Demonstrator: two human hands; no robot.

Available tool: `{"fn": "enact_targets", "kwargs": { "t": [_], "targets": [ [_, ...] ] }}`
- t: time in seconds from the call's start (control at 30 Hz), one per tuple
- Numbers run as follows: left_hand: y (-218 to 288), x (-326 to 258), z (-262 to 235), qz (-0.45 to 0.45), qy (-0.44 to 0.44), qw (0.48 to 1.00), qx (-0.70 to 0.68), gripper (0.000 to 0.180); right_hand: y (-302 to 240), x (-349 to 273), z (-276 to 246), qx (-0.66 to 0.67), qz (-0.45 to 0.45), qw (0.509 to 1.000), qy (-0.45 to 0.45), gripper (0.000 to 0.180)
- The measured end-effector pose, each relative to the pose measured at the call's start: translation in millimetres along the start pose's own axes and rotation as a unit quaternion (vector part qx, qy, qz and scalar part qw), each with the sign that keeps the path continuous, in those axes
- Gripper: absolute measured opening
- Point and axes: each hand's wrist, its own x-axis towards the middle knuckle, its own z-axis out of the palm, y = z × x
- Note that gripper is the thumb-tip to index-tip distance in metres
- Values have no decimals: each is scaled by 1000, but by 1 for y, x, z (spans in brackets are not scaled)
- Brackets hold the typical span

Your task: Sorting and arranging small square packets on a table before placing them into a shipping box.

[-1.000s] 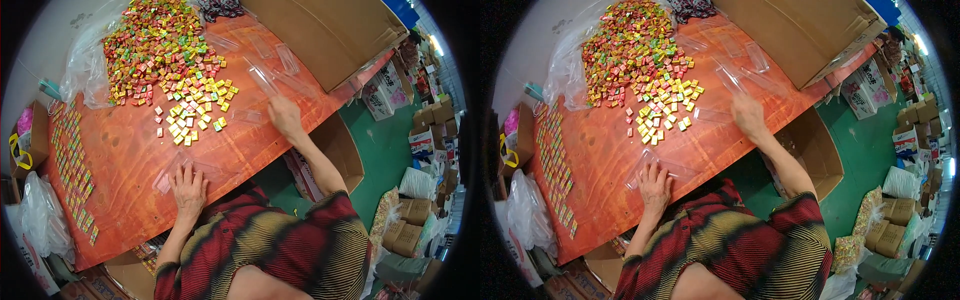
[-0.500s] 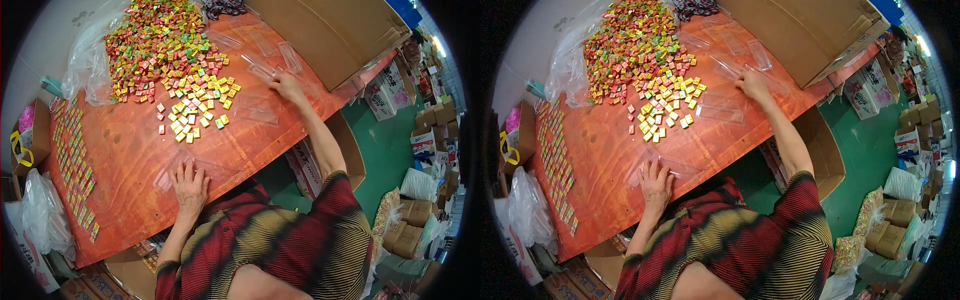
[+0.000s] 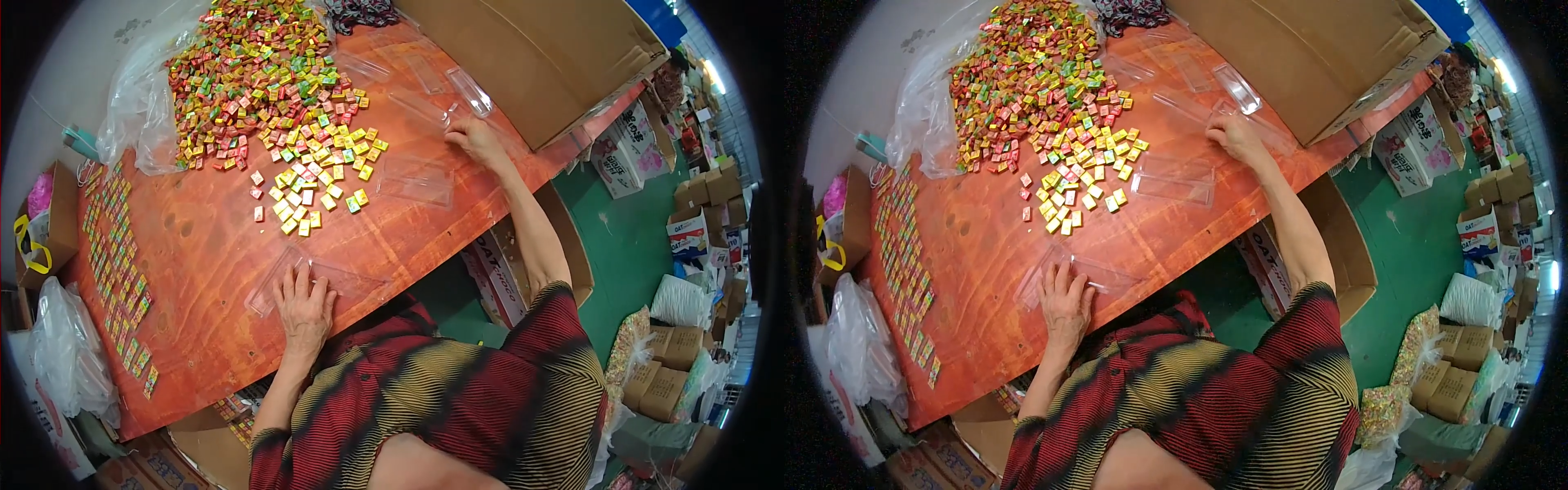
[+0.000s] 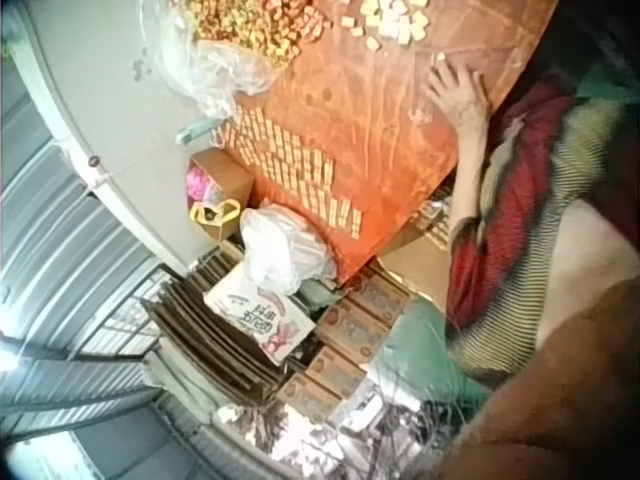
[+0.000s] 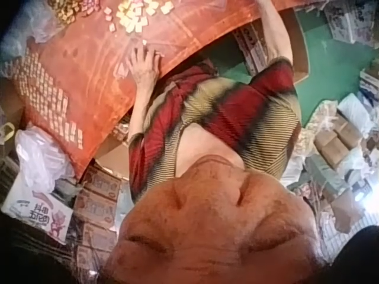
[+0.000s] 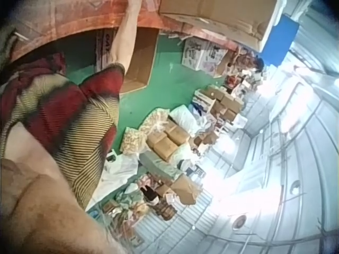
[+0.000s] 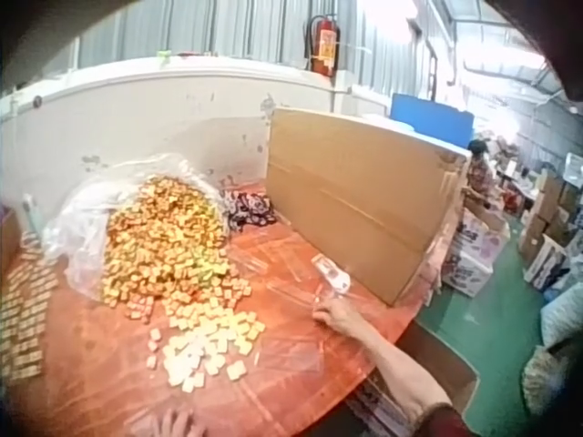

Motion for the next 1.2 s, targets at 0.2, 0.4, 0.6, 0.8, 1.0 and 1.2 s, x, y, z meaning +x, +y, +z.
{"fn": "enact_targets", "kwargs": {
  "t": [0.2,0.4,0.6,0.8,1.0,1.2],
  "targets": [
    [0,0,0,-6,-2,1000,2,25,3,-2,3,-110,-31,993,12,15],
    [-1,0,-1,-6,-4,1000,0,25,-20,-3,-2,-197,-137,946,220,5],
    [0,-1,-1,-8,-16,1000,-5,25,-22,-4,11,-121,-79,971,188,5],
    [-2,2,0,0,-1,1000,5,31,-37,-6,9,-84,-103,961,241,11],
    [12,32,-9,-3,18,999,-47,36,-43,-7,14,-229,-133,933,245,21],
    [33,143,17,-128,63,770,-622,69,-142,-33,37,25,-245,956,161,28]
  ]
}}
